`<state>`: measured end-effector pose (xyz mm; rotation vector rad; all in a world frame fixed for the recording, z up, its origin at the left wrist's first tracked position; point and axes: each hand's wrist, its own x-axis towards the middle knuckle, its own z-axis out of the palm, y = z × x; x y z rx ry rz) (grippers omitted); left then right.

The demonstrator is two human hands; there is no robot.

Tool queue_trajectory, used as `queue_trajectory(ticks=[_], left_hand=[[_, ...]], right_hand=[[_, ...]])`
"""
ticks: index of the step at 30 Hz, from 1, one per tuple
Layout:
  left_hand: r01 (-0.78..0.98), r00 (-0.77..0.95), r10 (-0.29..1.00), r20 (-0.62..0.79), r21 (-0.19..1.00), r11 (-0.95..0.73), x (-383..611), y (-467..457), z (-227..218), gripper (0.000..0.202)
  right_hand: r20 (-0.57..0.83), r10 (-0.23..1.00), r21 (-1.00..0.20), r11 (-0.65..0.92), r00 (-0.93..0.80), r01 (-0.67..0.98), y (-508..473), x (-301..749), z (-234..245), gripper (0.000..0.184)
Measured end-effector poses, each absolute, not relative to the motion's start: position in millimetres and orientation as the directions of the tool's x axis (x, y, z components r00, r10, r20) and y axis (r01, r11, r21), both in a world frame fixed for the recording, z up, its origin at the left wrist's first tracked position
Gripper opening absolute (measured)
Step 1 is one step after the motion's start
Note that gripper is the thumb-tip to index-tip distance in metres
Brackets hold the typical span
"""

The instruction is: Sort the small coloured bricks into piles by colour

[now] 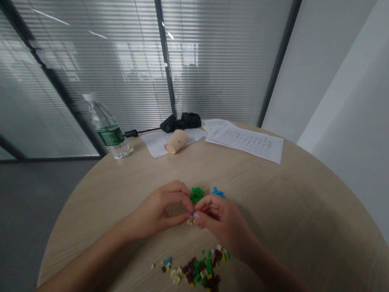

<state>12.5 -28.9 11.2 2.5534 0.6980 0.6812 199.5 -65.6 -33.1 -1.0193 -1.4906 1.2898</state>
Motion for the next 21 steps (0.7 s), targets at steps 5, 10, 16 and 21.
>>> queue_trajectory(ticks=[5,10,16,21], left_hand=[[0.355,0.744,0.555,0.371,0.484,-0.799,15.7,-29.1,7.6,0.009],[0.346,0.747,0.548,0.377,0.483,-0.804,16.4,-29.3,5.3,0.014],[0.394,0.764,0.563,0.316,0.462,-0.794,12.5,-29.0,12.4,0.012],[0.385,0.873,0.484,0.064,0.519,-0.763,3.3,-26.8,24.2,0.002]], right_hand=[[0.099,0.964,-0.995,0.101,-0.247,-0.007,-61.7,202.2,-35.9,0.021],[0.124,0.958,-0.989,0.141,-0.257,0.049,-61.8,201.7,-36.0,0.019],[0.390,0.908,-0.797,0.415,-0.150,0.438,-53.7,219.3,-38.0,0.004],[0.588,0.790,-0.464,0.504,-0.172,0.729,-36.9,247.1,-44.2,0.016]])
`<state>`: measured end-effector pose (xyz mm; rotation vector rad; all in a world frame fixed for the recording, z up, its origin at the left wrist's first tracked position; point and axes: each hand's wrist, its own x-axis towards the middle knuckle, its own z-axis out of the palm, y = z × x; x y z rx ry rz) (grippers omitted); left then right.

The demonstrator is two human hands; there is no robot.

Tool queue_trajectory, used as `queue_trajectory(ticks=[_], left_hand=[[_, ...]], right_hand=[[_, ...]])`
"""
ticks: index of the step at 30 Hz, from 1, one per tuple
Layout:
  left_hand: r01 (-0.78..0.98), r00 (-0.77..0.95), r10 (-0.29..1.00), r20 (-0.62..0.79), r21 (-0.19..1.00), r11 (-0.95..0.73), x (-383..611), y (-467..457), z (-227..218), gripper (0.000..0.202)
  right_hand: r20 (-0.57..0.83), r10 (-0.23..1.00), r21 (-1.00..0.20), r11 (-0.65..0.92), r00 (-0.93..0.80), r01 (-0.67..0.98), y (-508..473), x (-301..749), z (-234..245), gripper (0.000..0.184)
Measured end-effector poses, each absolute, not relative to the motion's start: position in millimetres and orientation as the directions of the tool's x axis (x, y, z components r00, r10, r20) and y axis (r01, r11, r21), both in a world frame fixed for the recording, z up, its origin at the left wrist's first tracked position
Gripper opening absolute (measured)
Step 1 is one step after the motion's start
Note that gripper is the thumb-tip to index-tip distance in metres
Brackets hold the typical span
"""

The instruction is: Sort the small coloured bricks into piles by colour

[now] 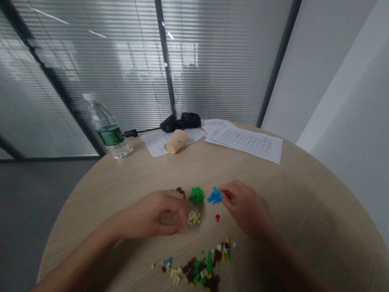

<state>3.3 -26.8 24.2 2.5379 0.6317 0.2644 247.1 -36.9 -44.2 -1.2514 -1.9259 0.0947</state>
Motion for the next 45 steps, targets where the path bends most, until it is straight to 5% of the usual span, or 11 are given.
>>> queue_trajectory(ticks=[5,10,45], left_hand=[[0.423,0.901,0.397,-0.177,0.563,-0.710,-0.9,-27.3,24.1,0.010],[0.448,0.893,0.363,-0.265,0.589,-0.672,-3.0,-26.9,19.2,0.017],[0.440,0.897,0.309,-0.316,0.575,-0.689,-0.3,-30.4,14.5,0.017]], right_hand=[[0.533,0.820,-0.432,0.475,-0.208,0.766,-31.6,249.8,-52.0,0.013],[0.565,0.778,-0.335,0.521,-0.275,0.785,-28.6,247.0,-56.8,0.009],[0.594,0.775,-0.408,0.520,-0.215,0.750,-28.7,245.1,-55.1,0.010]])
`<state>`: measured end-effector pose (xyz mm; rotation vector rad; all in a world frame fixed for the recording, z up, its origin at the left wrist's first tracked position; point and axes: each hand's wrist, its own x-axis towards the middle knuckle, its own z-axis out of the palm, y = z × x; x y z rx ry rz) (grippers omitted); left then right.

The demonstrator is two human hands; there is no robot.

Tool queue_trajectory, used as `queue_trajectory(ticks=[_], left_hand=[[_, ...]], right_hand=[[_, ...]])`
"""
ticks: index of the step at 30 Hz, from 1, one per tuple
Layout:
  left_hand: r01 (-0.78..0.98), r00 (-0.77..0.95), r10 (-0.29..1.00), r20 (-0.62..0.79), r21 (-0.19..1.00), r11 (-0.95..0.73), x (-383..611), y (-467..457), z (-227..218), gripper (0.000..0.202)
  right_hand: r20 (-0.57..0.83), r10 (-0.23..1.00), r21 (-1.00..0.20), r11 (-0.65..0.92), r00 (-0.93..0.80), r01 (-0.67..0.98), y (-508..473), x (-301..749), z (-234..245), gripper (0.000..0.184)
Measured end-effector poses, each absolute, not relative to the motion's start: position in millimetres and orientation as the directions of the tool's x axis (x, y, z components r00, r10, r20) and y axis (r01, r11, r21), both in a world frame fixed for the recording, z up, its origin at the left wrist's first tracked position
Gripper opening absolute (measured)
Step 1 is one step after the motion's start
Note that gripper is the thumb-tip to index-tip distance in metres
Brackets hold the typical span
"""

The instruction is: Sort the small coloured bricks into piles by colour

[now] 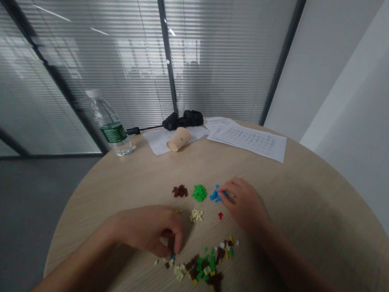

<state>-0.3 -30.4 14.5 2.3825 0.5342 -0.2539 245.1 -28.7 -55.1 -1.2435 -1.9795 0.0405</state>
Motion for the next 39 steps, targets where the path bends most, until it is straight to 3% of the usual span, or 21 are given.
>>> queue_trajectory(ticks=[23,32,39], left_hand=[[0.430,0.900,0.265,-0.346,0.604,-0.671,1.6,-28.6,13.6,0.014],[0.381,0.924,0.265,-0.274,0.617,-0.689,0.9,-26.2,8.2,0.008],[0.418,0.894,0.431,-0.123,0.580,-0.700,-2.5,-20.6,15.3,0.002]], right_hand=[[0.617,0.747,-0.382,0.560,-0.248,0.735,-30.2,244.3,-53.7,0.011],[0.613,0.753,-0.395,0.554,-0.240,0.733,-31.6,243.9,-52.5,0.011],[0.649,0.726,-0.423,0.592,-0.227,0.686,-40.8,235.8,-41.0,0.011]])
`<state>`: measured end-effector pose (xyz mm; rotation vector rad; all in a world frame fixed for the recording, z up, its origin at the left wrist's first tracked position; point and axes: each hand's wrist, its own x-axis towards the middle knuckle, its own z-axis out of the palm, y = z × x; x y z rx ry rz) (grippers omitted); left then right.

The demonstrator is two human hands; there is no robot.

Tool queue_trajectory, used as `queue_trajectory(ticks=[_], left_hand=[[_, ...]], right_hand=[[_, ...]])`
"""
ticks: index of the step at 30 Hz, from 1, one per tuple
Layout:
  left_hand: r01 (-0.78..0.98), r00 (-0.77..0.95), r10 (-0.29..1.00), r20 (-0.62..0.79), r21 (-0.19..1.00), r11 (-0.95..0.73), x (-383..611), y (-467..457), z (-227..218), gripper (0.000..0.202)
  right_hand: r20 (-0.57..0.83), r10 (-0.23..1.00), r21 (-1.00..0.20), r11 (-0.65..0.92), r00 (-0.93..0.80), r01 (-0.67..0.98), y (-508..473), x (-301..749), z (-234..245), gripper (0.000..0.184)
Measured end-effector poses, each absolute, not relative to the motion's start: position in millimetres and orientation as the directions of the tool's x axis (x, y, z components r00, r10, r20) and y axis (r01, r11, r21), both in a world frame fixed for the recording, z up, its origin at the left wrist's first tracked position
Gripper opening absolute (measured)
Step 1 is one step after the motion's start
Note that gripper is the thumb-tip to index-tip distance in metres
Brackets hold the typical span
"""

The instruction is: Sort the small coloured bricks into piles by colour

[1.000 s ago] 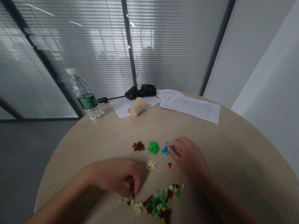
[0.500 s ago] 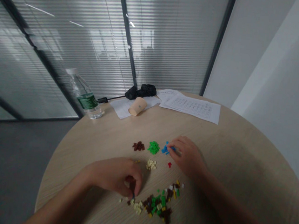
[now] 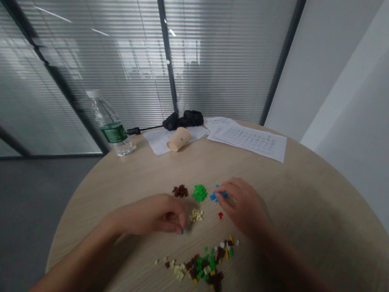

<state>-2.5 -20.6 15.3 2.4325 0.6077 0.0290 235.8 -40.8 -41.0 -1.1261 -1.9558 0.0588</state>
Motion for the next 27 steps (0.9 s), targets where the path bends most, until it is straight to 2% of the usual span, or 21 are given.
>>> queue_trajectory(ticks=[3,8,13,17,20,23,25,27], left_hand=[[0.400,0.863,0.504,0.032,0.567,-0.720,1.0,-21.1,20.2,0.004],[0.353,0.791,0.560,0.247,0.564,-0.747,11.0,-26.9,15.6,0.012],[0.329,0.758,0.559,0.335,0.544,-0.772,15.3,-29.1,9.6,0.014],[0.333,0.746,0.551,0.373,0.506,-0.795,15.7,-28.6,7.9,0.015],[0.344,0.747,0.546,0.379,0.482,-0.806,15.5,-28.5,8.0,0.015],[0.358,0.760,0.543,0.358,0.466,-0.809,15.0,-28.6,9.4,0.016],[0.358,0.776,0.535,0.335,0.463,-0.811,14.6,-28.9,10.4,0.014],[0.349,0.796,0.518,0.314,0.461,-0.816,14.5,-29.2,10.8,0.014]], right_hand=[[0.587,0.770,-0.557,0.608,-0.251,0.565,-54.6,222.5,-31.6,0.010],[0.351,0.903,-0.847,0.419,-0.246,0.326,-72.0,201.6,-23.7,0.007],[0.238,0.955,-0.952,0.266,-0.180,0.152,-68.8,198.9,-26.9,0.009],[0.208,0.962,-0.969,0.228,-0.179,0.097,-64.6,200.7,-30.0,0.008],[0.236,0.962,-0.959,0.253,-0.139,0.125,-60.6,206.1,-32.6,0.008],[0.363,0.931,-0.880,0.355,-0.033,0.315,-53.2,219.4,-34.3,0.006],[0.481,0.877,-0.749,0.408,0.004,0.521,-46.7,230.7,-35.7,0.005],[0.551,0.834,-0.621,0.428,-0.022,0.656,-40.4,240.7,-38.6,0.005]])
